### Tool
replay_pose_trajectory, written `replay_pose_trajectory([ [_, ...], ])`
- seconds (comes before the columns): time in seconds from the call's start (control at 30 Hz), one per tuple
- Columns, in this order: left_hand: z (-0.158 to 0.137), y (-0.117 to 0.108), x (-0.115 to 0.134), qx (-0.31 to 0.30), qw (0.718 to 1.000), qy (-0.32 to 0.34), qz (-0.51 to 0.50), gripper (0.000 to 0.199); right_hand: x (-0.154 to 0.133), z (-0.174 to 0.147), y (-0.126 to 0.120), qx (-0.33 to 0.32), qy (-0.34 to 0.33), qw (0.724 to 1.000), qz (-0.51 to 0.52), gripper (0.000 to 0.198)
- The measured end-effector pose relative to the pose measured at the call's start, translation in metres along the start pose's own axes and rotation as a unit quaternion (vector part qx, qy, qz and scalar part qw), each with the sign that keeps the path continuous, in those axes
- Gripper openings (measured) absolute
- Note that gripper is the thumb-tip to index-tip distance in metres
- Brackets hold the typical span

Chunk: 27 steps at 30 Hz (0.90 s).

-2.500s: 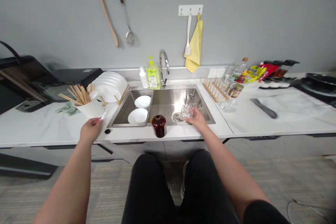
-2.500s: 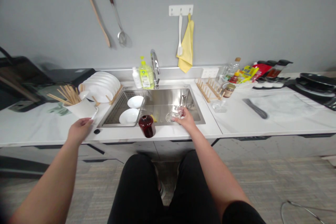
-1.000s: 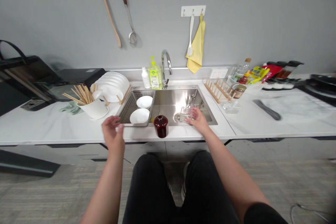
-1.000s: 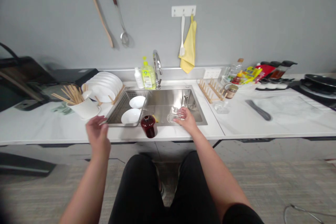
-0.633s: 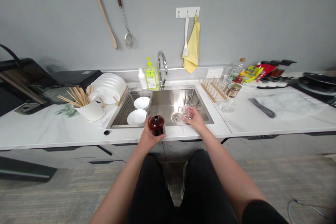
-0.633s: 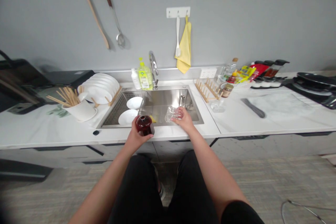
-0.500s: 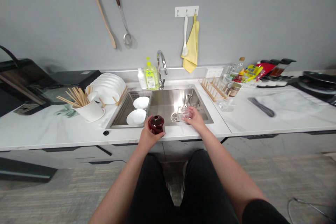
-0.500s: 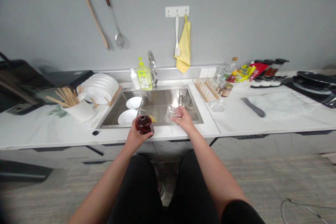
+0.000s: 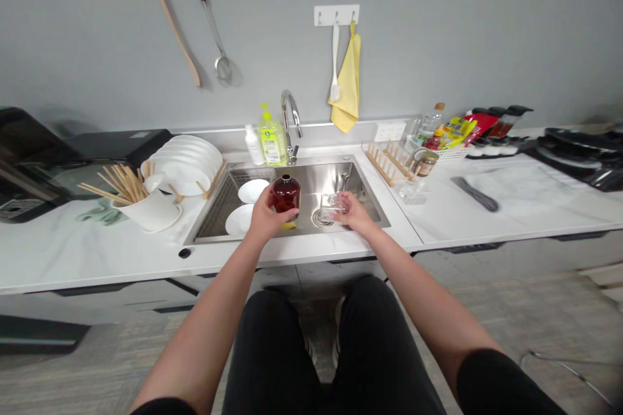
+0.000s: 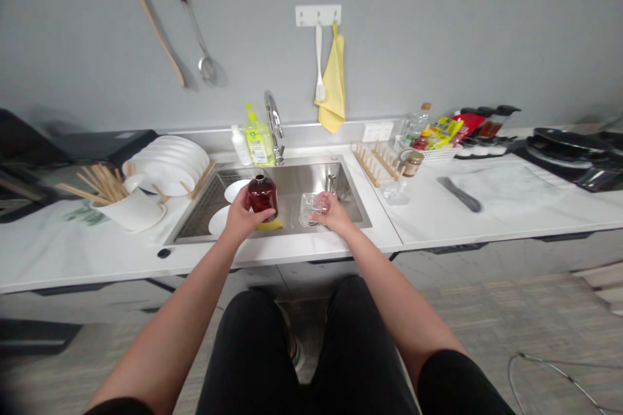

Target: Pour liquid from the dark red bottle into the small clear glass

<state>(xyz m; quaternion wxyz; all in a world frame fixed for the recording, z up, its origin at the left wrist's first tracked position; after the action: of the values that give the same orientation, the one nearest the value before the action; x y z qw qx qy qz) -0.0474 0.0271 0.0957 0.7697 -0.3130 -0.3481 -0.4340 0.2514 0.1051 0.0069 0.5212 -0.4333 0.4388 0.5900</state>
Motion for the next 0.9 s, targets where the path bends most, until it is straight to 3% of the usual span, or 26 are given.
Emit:
replay_pose_trajectory([
  [0.2, 0.022, 0.031, -0.041, -0.002, 1.0, 0.0, -0.025, 0.089, -0.008, 0.044, 0.004, -0.042, 0.004, 0.999, -0.028, 0.079],
  [0.3, 0.024, 0.033, -0.057, 0.01, 1.0, 0.004, 0.007, 0.081, 0.005, 0.057, 0.005, -0.048, 0.022, 0.998, -0.037, 0.081],
  [0.47, 0.023, 0.035, -0.079, 0.0, 0.998, 0.009, 0.07, 0.086, 0.039, 0.062, 0.005, -0.037, 0.035, 0.997, -0.064, 0.077],
  [0.67, 0.023, 0.046, -0.087, -0.045, 0.993, 0.032, 0.108, 0.087, 0.054, 0.063, 0.001, -0.057, 0.036, 0.996, -0.066, 0.079],
  [0.9, 0.02, 0.053, -0.089, -0.079, 0.979, 0.066, 0.176, 0.086, 0.05, 0.061, 0.002, -0.065, -0.015, 0.994, -0.089, 0.078],
])
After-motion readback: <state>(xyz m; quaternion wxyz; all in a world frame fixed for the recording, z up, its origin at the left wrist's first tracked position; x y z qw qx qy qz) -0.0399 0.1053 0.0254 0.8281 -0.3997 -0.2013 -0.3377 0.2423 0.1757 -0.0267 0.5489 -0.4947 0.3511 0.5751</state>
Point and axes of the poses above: each hand's wrist, its own z-axis towards the middle knuckle, its own y-axis out of the palm, x = y × z, the point moved 6 cm from there along z, towards the middle knuckle, and after that the axes turned 11 degrees about x, right-handed, at the moved point
